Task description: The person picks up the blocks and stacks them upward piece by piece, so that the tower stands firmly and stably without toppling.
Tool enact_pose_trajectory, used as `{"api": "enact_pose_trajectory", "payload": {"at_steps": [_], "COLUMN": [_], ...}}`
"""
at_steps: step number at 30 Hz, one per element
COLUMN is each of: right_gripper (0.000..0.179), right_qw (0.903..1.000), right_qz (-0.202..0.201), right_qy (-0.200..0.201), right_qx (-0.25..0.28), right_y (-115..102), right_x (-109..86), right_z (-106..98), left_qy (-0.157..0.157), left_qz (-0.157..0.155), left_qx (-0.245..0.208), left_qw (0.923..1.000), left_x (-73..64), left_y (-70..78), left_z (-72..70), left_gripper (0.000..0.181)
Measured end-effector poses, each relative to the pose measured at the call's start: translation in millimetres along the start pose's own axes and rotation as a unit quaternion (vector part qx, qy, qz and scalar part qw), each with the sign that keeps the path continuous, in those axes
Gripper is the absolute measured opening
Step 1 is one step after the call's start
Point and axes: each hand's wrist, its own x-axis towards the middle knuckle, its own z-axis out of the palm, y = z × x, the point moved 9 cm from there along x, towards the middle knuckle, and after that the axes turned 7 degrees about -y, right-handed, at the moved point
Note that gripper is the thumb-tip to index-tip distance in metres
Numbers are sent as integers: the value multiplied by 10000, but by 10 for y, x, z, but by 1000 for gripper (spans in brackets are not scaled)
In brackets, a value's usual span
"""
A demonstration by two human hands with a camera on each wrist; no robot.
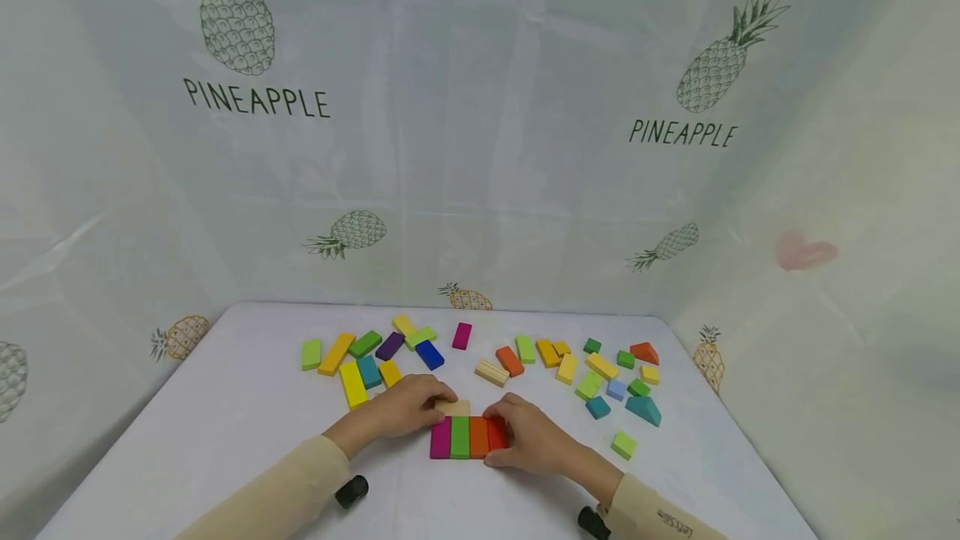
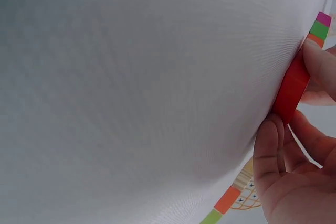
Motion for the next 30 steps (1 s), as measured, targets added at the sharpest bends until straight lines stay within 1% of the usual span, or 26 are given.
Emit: {"api": "enact_pose_trajectory", "payload": {"at_steps": [3,8,11,14,17,20,24,30], "right_gripper": [57,64,61,55,50,45,43,41], "right_qw": [10000,9991,9988,9989,9970,9948,9945,9948], "right_qz": [-34,-8,-69,-81,43,96,90,134], "right_qy": [-58,-185,-50,333,763,1010,1006,822], "right_qx": [53,379,483,313,98,-30,-268,-585], "right_y": [7,66,108,165,244,304,351,418], "right_x": [-8,-34,-15,45,139,257,422,601], "right_z": [-7,-52,-152,-305,-453,-545,-578,-549], "left_qy": [11,0,-13,1,18,37,42,22], "left_qz": [-74,-99,-116,-142,-192,-233,-217,-146], "left_qx": [9,22,-21,-31,-2,22,17,34], "left_qw": [10000,9999,9999,9999,9998,9997,9998,9999], "left_x": [1,14,21,24,22,13,1,1], "left_y": [8,37,46,33,12,0,4,8], "left_z": [-1,11,15,17,23,26,21,9], "left_gripper": [30,31,32,32,32,32,31,32]}}
